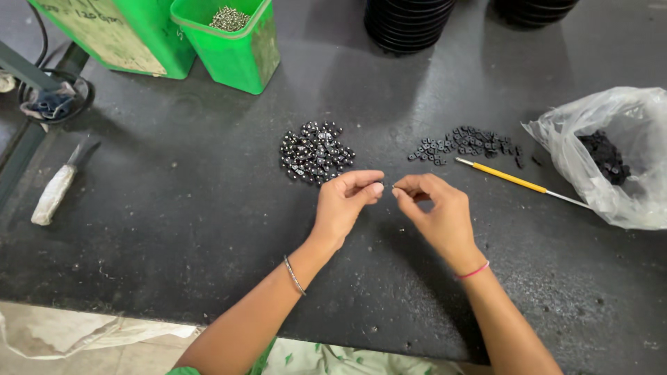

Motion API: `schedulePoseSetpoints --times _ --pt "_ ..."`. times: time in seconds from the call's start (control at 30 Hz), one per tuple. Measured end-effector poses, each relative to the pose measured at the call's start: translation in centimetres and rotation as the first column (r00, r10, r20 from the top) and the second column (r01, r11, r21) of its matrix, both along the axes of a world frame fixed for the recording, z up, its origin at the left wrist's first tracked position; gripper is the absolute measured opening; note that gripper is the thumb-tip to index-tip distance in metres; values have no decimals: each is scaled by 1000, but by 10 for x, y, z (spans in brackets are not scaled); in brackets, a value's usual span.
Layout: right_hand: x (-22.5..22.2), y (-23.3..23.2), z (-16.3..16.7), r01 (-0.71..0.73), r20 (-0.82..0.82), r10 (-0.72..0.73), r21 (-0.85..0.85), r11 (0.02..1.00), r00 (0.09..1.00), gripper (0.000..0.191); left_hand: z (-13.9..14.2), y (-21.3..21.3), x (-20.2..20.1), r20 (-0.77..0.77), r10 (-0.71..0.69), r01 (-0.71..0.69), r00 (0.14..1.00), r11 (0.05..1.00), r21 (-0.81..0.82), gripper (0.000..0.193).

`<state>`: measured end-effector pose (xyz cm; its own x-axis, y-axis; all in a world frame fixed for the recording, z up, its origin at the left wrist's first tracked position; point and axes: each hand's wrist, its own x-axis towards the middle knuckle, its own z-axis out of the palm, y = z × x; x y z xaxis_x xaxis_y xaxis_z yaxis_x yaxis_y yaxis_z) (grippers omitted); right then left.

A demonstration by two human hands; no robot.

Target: The person repeatedly picks small black plastic parts and metal pins from piles on a table, inserts the pins into the parts, and places the assembled units back on the table. The person works by hand without using tools.

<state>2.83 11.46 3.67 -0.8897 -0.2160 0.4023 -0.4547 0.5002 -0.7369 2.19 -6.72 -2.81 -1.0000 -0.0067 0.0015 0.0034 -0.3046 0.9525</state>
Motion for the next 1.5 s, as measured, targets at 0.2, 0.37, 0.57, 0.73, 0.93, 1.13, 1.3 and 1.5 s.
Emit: schedulePoseSetpoints --times 0.2,0.37,0.57,0.73,0.93,1.13,1.3,1.5 --pt "0 -1 -1 12 -38 -10 41 999 999 13 3 11 6 -19 22 -23 1000 1000 -19 20" --pt "-1 0 -3 13 10 -14 47 999 1000 13 7 13 7 -21 23 -24 999 1000 -21 17" --pt "-3 4 -5 45 191 -40 -24 999 981 13 13 11 10 -41 29 -34 999 990 -135 15" --pt "-10 9 -10 -23 347 135 -308 951 928 20 14 10 8 -65 15 -24 998 991 -134 13" --pt "-8 8 -19 -4 321 105 -300 954 941 16 7 10 5 -50 -20 18 999 999 -32 13" --pt "-17 16 -14 -30 311 150 -361 932 939 19 6 14 7 14 -93 89 996 977 194 22" --pt "-26 33 -5 59 211 -24 -161 985 977 26 16 6 1 49 -88 63 995 923 379 23" --pt "-24 20 -15 78 46 -95 283 956 994 25 19 3 2 91 -76 47 993 958 284 26"
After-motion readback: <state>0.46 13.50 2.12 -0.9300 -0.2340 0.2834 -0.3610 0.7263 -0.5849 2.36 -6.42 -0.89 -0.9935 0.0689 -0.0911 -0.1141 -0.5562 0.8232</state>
